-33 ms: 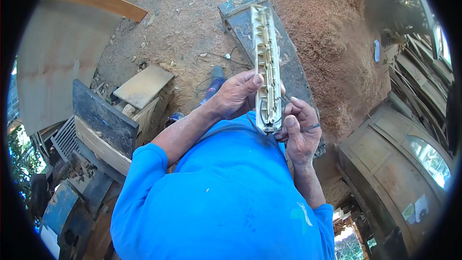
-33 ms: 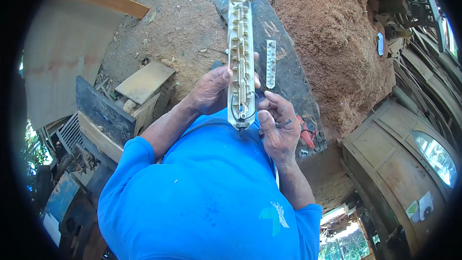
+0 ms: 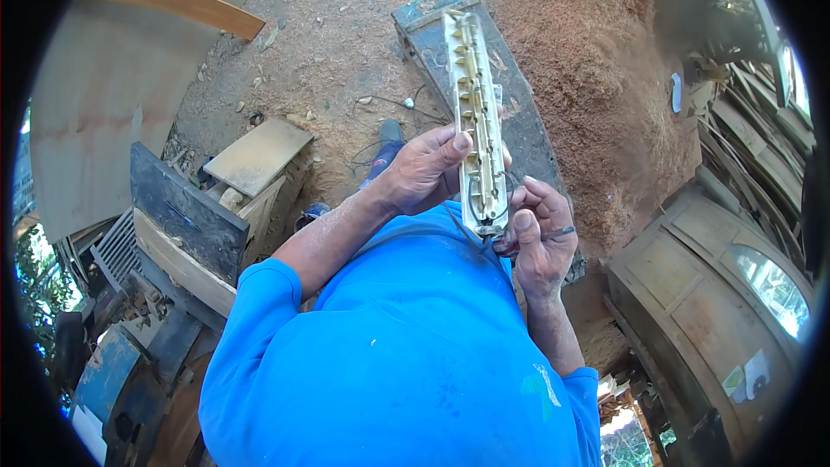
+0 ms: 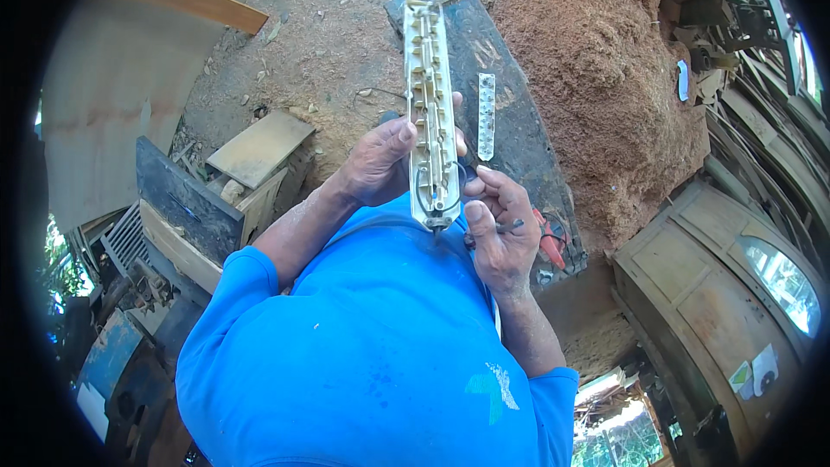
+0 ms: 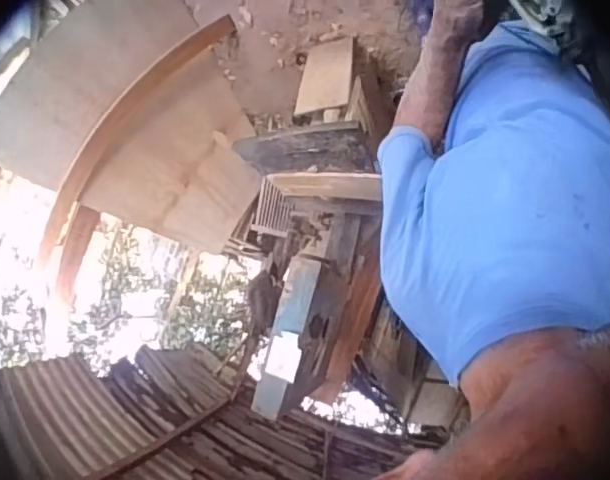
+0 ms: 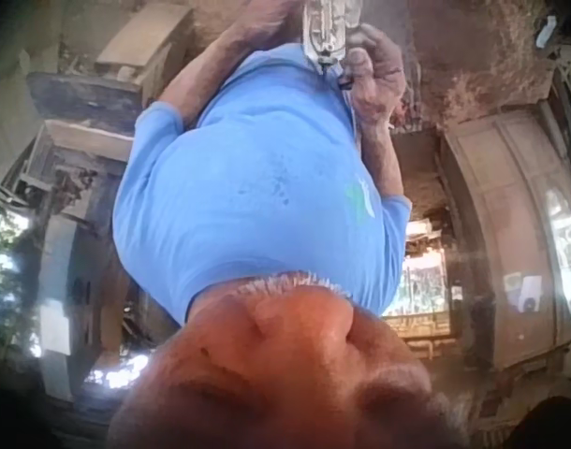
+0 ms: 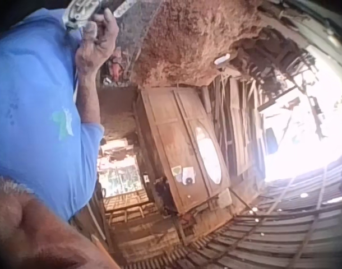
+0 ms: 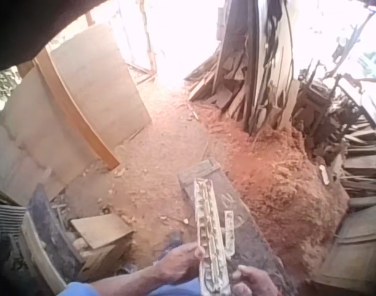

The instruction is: The person disassembles a plastic power strip housing and uses a screwdriver to check internal metal contacts before reassembling it and testing a plug connection at a wall outlet.

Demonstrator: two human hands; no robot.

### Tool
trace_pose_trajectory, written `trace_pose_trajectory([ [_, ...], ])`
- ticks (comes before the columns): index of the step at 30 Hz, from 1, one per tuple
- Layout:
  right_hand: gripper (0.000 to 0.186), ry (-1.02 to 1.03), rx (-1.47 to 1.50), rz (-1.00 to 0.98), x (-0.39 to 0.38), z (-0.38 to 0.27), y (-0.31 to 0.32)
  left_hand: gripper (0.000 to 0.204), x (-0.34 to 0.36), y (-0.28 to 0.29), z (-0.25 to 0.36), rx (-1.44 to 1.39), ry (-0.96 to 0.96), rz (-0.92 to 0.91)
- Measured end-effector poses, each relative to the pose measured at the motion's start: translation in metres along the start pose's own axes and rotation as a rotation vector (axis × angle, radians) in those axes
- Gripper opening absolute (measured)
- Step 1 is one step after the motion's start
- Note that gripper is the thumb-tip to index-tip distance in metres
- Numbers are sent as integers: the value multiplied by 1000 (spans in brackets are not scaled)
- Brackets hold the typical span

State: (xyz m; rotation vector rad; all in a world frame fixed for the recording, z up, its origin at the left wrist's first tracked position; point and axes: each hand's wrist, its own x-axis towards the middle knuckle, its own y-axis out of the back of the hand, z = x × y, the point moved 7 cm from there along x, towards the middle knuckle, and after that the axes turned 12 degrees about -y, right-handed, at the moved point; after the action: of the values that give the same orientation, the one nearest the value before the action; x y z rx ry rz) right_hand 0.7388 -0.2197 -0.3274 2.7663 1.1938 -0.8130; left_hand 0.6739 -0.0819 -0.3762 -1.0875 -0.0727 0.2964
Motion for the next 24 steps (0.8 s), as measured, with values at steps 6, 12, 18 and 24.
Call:
trace_pose_trajectory([
  [6,49,120,-162,-7,-6,-11,-10,79,-2,7,12,19,-109,99],
  [12,38,488,-718,189,-15,-50,-24,73,-9,14,16,85,-206,179],
  [18,33,578,-922,237,-19,-60,-47,70,-9,11,23,188,-343,76],
  [24,42,656,-854,218,-19,-54,-45,73,-13,-1,33,165,-346,69],
])
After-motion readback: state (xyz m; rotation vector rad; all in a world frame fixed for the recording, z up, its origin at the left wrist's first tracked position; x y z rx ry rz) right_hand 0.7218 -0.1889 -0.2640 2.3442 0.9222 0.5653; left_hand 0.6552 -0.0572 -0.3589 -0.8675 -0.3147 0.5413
